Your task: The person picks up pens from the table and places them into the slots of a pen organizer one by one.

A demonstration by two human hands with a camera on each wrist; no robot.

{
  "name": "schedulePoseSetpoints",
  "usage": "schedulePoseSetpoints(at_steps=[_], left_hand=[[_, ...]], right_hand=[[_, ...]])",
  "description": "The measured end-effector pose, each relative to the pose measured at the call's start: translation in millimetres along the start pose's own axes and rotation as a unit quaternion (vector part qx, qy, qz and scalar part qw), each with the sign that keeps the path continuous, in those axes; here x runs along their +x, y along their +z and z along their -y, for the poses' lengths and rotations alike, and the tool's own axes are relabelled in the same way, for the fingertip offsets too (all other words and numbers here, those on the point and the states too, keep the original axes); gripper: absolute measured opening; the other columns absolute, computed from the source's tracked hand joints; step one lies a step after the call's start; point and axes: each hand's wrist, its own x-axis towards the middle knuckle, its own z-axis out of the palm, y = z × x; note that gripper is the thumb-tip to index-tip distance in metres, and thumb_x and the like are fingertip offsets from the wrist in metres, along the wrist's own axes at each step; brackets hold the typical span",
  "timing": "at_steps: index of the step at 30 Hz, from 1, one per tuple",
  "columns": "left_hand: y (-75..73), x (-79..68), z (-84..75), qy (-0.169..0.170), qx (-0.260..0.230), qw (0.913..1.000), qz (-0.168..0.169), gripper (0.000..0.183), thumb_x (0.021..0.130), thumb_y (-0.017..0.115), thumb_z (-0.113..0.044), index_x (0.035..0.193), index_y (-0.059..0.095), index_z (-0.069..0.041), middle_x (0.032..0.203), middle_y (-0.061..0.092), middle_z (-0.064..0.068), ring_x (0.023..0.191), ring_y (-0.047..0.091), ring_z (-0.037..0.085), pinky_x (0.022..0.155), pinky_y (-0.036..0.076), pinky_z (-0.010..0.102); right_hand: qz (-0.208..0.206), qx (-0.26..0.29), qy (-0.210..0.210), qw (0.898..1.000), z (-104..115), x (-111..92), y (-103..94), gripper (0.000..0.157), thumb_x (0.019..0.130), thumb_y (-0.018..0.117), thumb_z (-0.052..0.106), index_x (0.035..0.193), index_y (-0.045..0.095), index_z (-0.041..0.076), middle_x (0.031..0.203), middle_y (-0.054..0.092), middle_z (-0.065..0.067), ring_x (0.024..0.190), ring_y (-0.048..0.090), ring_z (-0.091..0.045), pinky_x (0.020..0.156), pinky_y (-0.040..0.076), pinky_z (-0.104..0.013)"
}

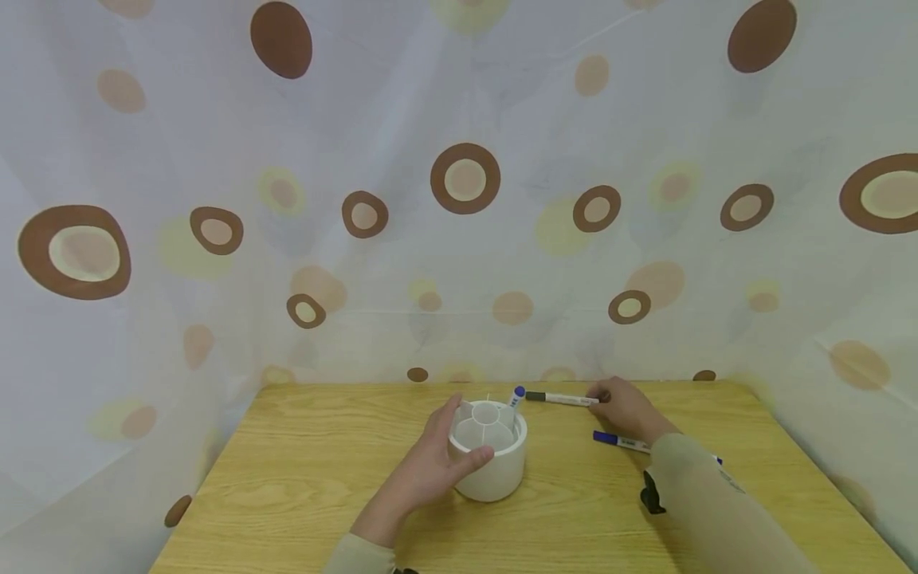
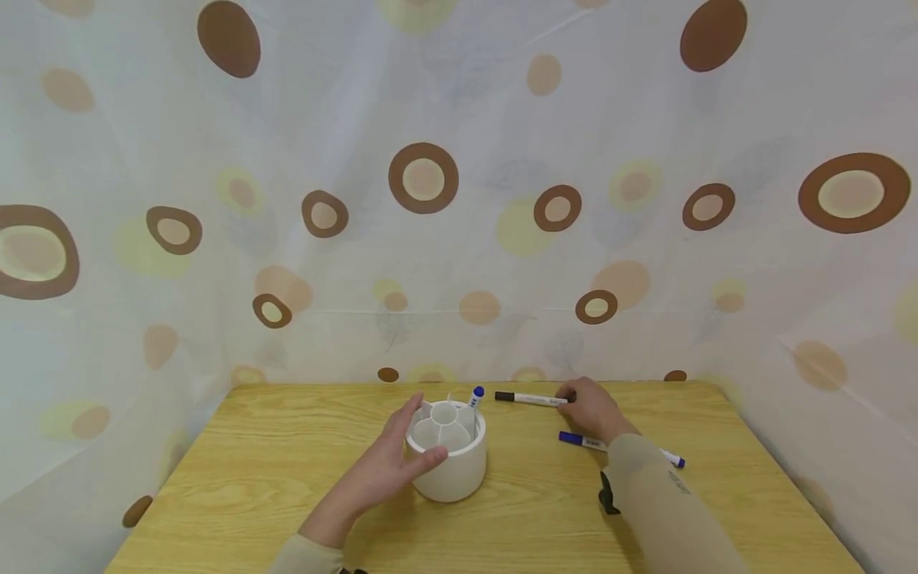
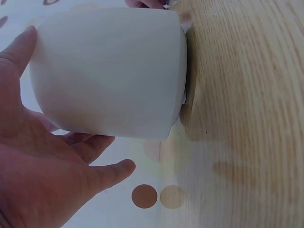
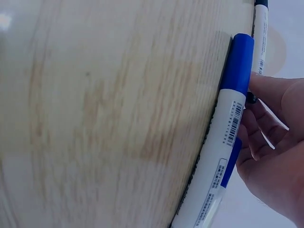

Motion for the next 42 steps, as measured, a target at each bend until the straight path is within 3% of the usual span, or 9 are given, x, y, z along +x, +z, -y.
schedulePoseSetpoints(at_steps=[3,10,23,28,36,42], left_hand=[[0.5,-0.1,-0.6,-0.001,0.002,1.0000,0.001,0.109,0.101,0.075,-0.061,0.177,0.016,-0.009,0.176,0.028,0.025,0.152,0.043,0.051,0.120,0.037,0.074],[2.3,0.6,-0.2,-0.001,0.007,1.0000,0.003,0.109,0.101,0.075,-0.062,0.177,0.017,-0.009,0.175,0.028,0.026,0.151,0.043,0.052,0.120,0.037,0.074],[1.3,-1.6,-1.6,-0.007,0.012,0.9999,-0.001,0.109,0.101,0.074,-0.062,0.177,0.018,-0.009,0.176,0.027,0.025,0.152,0.043,0.051,0.120,0.037,0.073],[2.1,-1.2,0.9,-0.006,0.016,0.9998,-0.001,0.109,0.101,0.073,-0.064,0.176,0.018,-0.007,0.176,0.027,0.025,0.152,0.043,0.051,0.120,0.037,0.073],[2.5,-1.1,0.4,-0.005,0.012,0.9999,-0.002,0.109,0.101,0.074,-0.063,0.176,0.019,-0.008,0.177,0.026,0.025,0.153,0.042,0.052,0.121,0.036,0.074],[3.3,-0.8,-1.2,-0.005,0.009,0.9999,-0.002,0.108,0.101,0.074,-0.062,0.176,0.019,-0.007,0.177,0.026,0.025,0.153,0.041,0.051,0.121,0.036,0.073]], right_hand=[[-0.003,0.005,0.011,1.000,1,-2,-0.5,0.012,0.103,0.072,0.007,0.112,0.077,0.000,0.105,0.070,-0.010,0.097,0.065,-0.028,0.090,0.058,-0.058],[-0.027,0.032,0.007,0.999,4,-12,-1.6,0.020,0.107,0.072,0.014,0.120,0.074,-0.002,0.111,0.072,-0.014,0.101,0.066,-0.031,0.093,0.056,-0.059],[-0.080,0.087,0.037,0.992,29,-32,-1.5,0.033,0.114,0.064,0.029,0.132,0.070,0.002,0.120,0.072,-0.014,0.108,0.067,-0.032,0.094,0.057,-0.057],[-0.126,0.099,0.033,0.987,34,-41,-0.2,0.039,0.115,0.063,0.034,0.136,0.070,0.002,0.121,0.075,-0.016,0.114,0.069,-0.037,0.098,0.056,-0.061],[-0.176,0.128,0.057,0.974,44,-62,0.2,0.046,0.115,0.061,0.044,0.138,0.071,0.005,0.122,0.074,-0.014,0.108,0.065,-0.030,0.093,0.054,-0.049],[-0.195,0.163,0.081,0.964,53,-78,0.8,0.056,0.114,0.058,0.052,0.147,0.066,0.007,0.138,0.067,-0.020,0.128,0.062,-0.038,0.104,0.053,-0.056]])
